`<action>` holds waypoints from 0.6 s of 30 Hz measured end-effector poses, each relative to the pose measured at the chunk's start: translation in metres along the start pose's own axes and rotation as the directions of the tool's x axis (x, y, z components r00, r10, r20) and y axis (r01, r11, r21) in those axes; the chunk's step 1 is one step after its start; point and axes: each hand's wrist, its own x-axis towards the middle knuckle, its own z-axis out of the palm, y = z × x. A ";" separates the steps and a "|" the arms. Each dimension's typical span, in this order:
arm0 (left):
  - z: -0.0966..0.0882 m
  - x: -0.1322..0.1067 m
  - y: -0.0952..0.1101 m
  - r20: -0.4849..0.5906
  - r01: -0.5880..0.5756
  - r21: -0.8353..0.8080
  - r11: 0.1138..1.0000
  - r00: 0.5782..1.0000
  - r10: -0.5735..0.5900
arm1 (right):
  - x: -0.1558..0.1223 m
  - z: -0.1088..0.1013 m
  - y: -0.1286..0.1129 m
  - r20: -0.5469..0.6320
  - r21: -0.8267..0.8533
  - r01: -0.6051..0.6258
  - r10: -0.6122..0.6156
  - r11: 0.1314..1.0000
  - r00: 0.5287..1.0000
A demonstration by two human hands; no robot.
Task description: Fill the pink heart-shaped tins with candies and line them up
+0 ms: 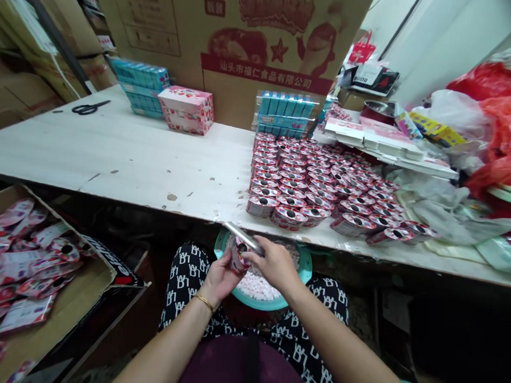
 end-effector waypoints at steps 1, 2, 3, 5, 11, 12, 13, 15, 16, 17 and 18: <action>0.008 -0.003 0.004 0.033 -0.080 0.015 0.997 0.996 0.080 | 0.007 0.001 -0.015 -0.006 -0.035 0.038 -0.038 0.999 0.999; 0.016 -0.006 0.011 0.065 -0.164 0.039 0.986 0.985 0.161 | 0.015 0.003 -0.030 -0.007 -0.074 0.082 -0.083 0.994 0.997; 0.022 -0.011 0.019 0.088 -0.248 0.072 0.966 0.966 0.242 | 0.025 0.004 -0.045 -0.007 -0.112 0.125 -0.127 0.986 0.992; 0.028 -0.025 0.044 0.073 -0.418 0.166 0.893 0.908 0.412 | 0.049 0.004 -0.071 0.004 -0.187 0.227 -0.231 0.956 0.973; -0.036 -0.090 0.153 -0.053 -0.665 0.680 0.309 0.376 0.925 | 0.136 0.000 -0.096 0.131 -0.441 0.363 -0.341 0.821 0.931; -0.055 -0.103 0.173 -0.036 -0.588 0.783 0.201 0.280 0.959 | 0.147 0.000 -0.095 0.111 -0.465 0.354 -0.344 0.811 0.932; -0.073 -0.116 0.192 -0.017 -0.461 0.880 0.112 0.207 0.978 | 0.154 -0.001 -0.092 0.077 -0.480 0.353 -0.362 0.803 0.929; -0.106 -0.140 0.227 0.038 -0.099 0.995 -0.024 0.143 0.989 | 0.152 -0.003 -0.084 -0.033 -0.476 0.372 -0.439 0.797 0.898; -0.120 -0.151 0.242 0.067 0.090 0.993 -0.081 0.155 0.986 | 0.144 -0.005 -0.078 -0.082 -0.452 0.386 -0.469 0.804 0.880; -0.133 -0.160 0.255 0.082 0.256 0.958 -0.128 0.186 0.979 | 0.130 -0.006 -0.070 -0.108 -0.409 0.403 -0.482 0.819 0.870; -0.144 -0.167 0.266 0.077 0.386 0.908 -0.161 0.224 0.972 | 0.112 -0.005 -0.061 -0.098 -0.343 0.419 -0.475 0.841 0.874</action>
